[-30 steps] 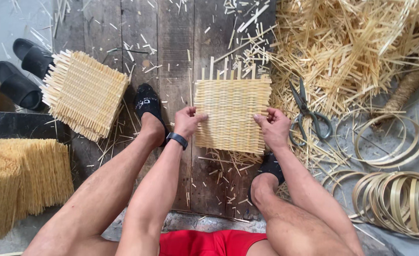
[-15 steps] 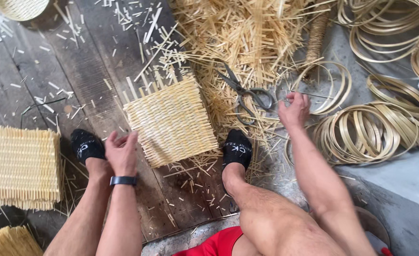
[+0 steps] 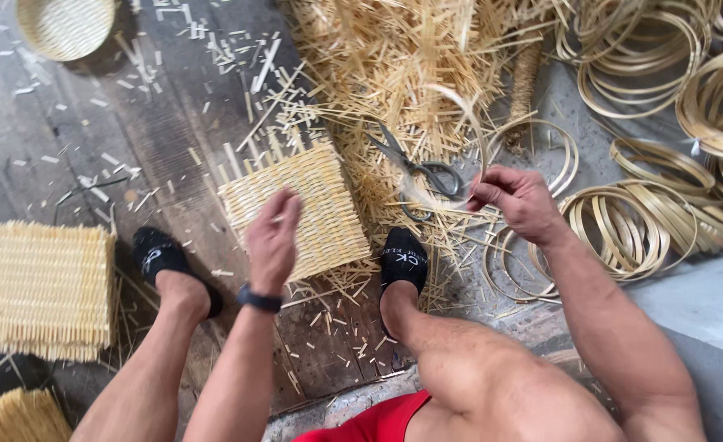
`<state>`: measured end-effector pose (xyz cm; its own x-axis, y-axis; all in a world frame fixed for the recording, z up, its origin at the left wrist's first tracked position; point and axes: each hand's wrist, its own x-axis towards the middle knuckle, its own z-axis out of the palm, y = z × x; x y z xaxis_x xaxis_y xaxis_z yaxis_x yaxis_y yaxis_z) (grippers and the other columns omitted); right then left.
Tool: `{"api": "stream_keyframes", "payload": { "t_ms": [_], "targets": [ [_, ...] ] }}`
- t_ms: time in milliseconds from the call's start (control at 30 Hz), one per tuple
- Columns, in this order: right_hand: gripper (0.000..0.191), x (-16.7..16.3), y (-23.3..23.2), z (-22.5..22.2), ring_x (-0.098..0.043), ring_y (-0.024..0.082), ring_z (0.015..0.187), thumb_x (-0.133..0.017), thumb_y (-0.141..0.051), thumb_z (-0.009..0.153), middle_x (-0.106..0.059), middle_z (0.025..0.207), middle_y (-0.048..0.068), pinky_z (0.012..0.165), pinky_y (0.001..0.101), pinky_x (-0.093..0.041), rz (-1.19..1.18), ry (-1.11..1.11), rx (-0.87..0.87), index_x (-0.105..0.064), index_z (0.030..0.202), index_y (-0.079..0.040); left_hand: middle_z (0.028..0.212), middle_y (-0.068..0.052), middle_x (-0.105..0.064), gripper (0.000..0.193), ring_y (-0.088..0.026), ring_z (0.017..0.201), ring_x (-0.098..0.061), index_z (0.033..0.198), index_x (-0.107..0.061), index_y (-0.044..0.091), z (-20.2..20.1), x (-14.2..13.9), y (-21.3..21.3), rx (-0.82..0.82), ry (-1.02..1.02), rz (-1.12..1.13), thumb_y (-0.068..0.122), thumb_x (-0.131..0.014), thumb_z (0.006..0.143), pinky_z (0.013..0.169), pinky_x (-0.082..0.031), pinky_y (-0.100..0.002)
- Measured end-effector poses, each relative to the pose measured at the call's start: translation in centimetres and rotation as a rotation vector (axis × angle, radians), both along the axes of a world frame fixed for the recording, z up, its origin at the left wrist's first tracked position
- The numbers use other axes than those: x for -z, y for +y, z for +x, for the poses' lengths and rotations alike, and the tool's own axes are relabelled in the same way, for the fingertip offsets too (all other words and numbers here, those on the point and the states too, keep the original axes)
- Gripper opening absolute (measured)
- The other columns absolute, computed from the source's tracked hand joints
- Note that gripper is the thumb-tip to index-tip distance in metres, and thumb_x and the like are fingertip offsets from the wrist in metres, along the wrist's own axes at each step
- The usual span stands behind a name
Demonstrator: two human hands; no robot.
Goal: The person weaves bamboo strips into small round bowls using a wooden mold and shears. They place a bamboo mat on the mold, wrap a bamboo ring around it, trim excess strips, and repeat the process to produce multiple finished bowls.
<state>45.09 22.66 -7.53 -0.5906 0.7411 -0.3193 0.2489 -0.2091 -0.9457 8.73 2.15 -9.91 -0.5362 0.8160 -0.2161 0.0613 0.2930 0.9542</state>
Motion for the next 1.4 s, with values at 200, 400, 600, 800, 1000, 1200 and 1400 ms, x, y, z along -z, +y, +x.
{"api": "stream_keyframes", "payload": {
  "t_ms": [200, 400, 600, 800, 1000, 1200, 1400],
  "targets": [
    [0.022, -6.9, -0.7, -8.5, -0.069, 0.018, 0.094, -0.063, -0.019, 0.102, -0.070, 0.100, 0.011, 0.088, 0.0347, -0.061, -0.335, 0.257, -0.244, -0.069, 0.108, 0.002, 0.069, 0.004, -0.050, 0.044, -0.008, 0.062, -0.046, 0.110, -0.068, 0.000, 1.0, -4.2, 3.3, -0.221, -1.051, 0.312, 0.043, -0.065, 0.104, 0.052, -0.037, -0.024],
    [0.046, -10.9, -0.4, -15.3, -0.056, 0.014, 0.060, -0.053, -0.037, 0.107, -0.056, 0.069, 0.003, 0.059, 0.0329, -0.056, -0.375, 0.108, -0.171, -0.072, 0.093, 0.002, 0.067, 0.003, -0.050, 0.029, -0.009, 0.058, -0.044, 0.090, -0.065, 0.004, -1.2, -7.7, 0.5, -0.135, -1.047, 0.202, 0.032, -0.067, 0.099, 0.050, -0.034, -0.025],
    [0.055, -10.9, -1.4, -20.7, -0.026, 0.009, 0.039, -0.061, -0.044, 0.101, -0.036, 0.047, -0.004, 0.037, 0.0275, -0.025, -0.399, -0.085, -0.336, -0.049, 0.057, -0.014, 0.050, 0.006, -0.040, 0.036, -0.007, 0.042, -0.032, 0.071, -0.062, 0.009, -3.5, -8.7, -0.6, -0.071, -0.933, 0.035, 0.035, -0.068, 0.096, 0.038, -0.026, -0.024],
    [0.057, -10.1, -1.3, -22.1, -0.026, 0.010, 0.039, -0.059, -0.046, 0.100, -0.037, 0.048, -0.005, 0.036, 0.0276, -0.021, -0.321, -0.231, -0.345, -0.046, 0.055, -0.014, 0.051, 0.007, -0.039, 0.041, -0.006, 0.041, -0.031, 0.065, -0.053, 0.014, -5.0, -8.0, -0.9, -0.185, -0.944, 0.035, 0.032, -0.074, 0.096, 0.036, -0.024, -0.025],
    [0.047, -7.6, -2.9, -22.2, -0.032, 0.010, 0.045, -0.060, -0.041, 0.103, -0.034, 0.051, -0.005, 0.041, 0.0259, -0.030, -0.501, 0.248, -0.109, -0.052, 0.064, -0.015, 0.054, 0.004, -0.044, 0.041, -0.009, 0.047, -0.038, 0.076, -0.067, 0.006, -6.0, -7.0, -1.8, -0.351, -1.075, 0.145, 0.040, -0.063, 0.098, 0.044, -0.032, -0.025],
    [0.050, -5.6, -4.6, -24.1, -0.024, 0.006, 0.041, -0.066, -0.038, 0.096, -0.026, 0.050, -0.007, 0.033, 0.0249, -0.020, -0.517, 0.248, 0.176, -0.034, 0.059, -0.023, 0.050, 0.008, -0.038, 0.038, -0.006, 0.043, -0.033, 0.072, -0.060, 0.010, -5.2, -3.8, -2.5, -0.423, -1.164, 0.410, 0.032, -0.070, 0.101, 0.039, -0.026, -0.024],
    [0.024, -5.8, -4.4, -23.4, -0.054, 0.009, 0.058, -0.062, -0.027, 0.097, -0.058, 0.068, -0.002, 0.052, 0.0254, -0.051, -0.412, 0.234, 0.023, -0.062, 0.078, -0.012, 0.053, 0.006, -0.043, 0.030, -0.006, 0.045, -0.034, 0.081, -0.068, 0.008, -6.6, -3.7, -2.7, -0.483, -1.029, 0.293, 0.033, -0.067, 0.098, 0.041, -0.027, -0.023]
  ]
}}
